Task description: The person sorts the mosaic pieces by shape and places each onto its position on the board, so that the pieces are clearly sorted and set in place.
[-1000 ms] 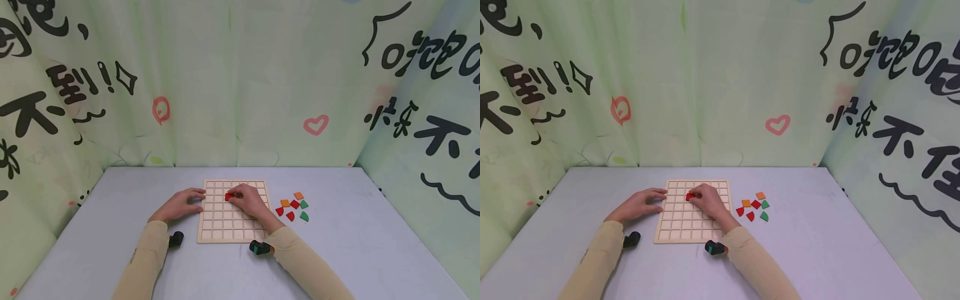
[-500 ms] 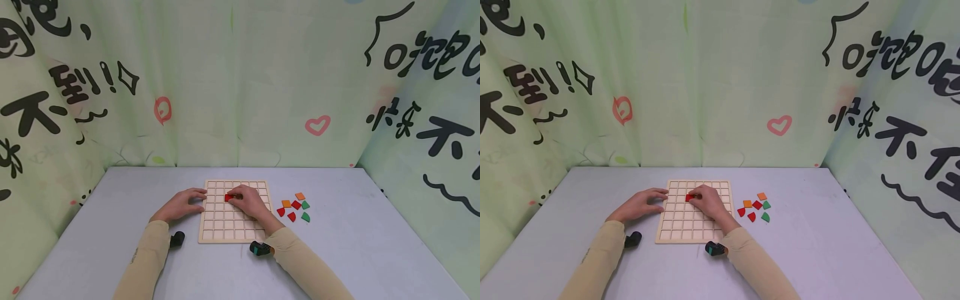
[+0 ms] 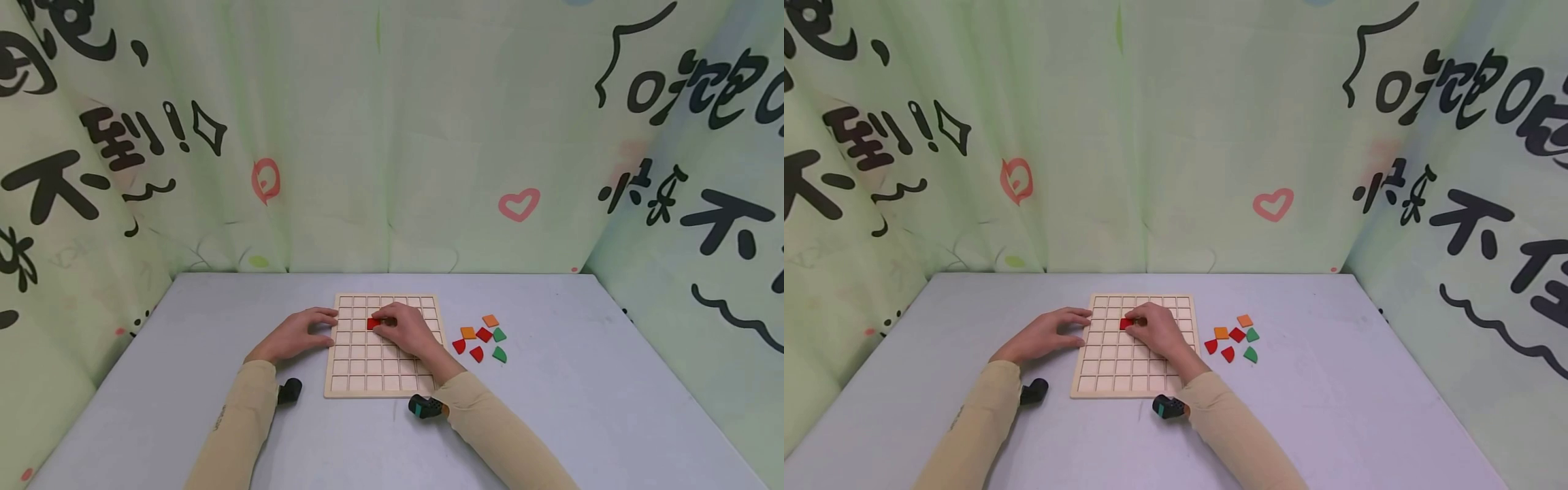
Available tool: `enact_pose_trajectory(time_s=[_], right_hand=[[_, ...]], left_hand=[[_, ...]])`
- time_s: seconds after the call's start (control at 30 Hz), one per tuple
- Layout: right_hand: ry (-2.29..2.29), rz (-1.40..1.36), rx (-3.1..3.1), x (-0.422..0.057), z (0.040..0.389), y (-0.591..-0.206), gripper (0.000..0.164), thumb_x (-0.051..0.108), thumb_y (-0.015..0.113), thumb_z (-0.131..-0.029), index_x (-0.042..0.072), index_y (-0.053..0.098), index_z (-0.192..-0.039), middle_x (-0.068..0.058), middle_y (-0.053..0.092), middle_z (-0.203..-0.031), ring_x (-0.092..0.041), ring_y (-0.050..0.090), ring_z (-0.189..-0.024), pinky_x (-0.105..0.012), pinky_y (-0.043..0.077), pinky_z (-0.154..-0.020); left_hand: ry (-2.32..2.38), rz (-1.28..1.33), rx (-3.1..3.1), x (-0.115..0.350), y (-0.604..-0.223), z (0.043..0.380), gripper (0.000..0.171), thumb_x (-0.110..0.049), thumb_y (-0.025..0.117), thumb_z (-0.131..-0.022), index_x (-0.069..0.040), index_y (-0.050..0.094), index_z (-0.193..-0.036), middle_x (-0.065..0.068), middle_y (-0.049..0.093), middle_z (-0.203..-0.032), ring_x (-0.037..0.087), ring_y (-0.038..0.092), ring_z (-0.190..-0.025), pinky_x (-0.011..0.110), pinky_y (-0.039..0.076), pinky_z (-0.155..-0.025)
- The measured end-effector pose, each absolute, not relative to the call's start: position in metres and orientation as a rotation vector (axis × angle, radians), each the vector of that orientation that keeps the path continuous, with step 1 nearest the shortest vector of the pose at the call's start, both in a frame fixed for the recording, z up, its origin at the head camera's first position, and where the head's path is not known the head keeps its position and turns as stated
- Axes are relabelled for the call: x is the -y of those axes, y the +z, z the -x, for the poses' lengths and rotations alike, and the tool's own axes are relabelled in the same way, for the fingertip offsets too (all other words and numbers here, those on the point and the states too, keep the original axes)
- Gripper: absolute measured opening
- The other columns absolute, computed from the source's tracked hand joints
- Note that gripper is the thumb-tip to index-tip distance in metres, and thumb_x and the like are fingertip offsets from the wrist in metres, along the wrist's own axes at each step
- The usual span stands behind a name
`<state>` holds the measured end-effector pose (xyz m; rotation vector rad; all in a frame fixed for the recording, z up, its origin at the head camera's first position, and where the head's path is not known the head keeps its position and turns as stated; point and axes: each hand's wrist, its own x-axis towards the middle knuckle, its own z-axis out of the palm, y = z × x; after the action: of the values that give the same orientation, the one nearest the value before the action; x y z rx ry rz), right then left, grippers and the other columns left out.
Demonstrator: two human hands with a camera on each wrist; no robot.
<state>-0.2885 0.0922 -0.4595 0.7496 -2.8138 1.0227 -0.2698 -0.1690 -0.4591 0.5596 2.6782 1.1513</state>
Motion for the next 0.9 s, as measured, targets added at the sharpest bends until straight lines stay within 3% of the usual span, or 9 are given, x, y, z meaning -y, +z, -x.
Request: enact_pose_trajectory(time_s=[0.7,0.9], right_hand=[[1.043,-0.712,2.842,-0.0942,0.2904,-0.4609,0.019,0.015,0.071,-0.09,0.008,0.075,-0.108,-0.008,0.067,-0.109,-0.023,0.061,-0.1,-0.037,0.052,-0.085],[1.039,-0.73,2.831,-0.0943,0.2897,-0.46,0.021,0.013,0.07,-0.09,0.005,0.075,-0.109,-0.009,0.066,-0.108,-0.022,0.061,-0.096,-0.035,0.052,-0.081]], left_hand=[[1.163,-0.576,-2.68,0.1701,-0.4592,0.27,0.043,-0.021,0.077,-0.086,-0.005,0.066,-0.124,0.006,0.051,-0.144,0.031,0.037,-0.139,0.048,0.03,-0.115],[1.154,-0.577,-2.684,0.1703,-0.4595,0.2706,0.043,-0.022,0.077,-0.086,-0.005,0.066,-0.124,0.005,0.051,-0.143,0.03,0.037,-0.139,0.048,0.031,-0.114]])
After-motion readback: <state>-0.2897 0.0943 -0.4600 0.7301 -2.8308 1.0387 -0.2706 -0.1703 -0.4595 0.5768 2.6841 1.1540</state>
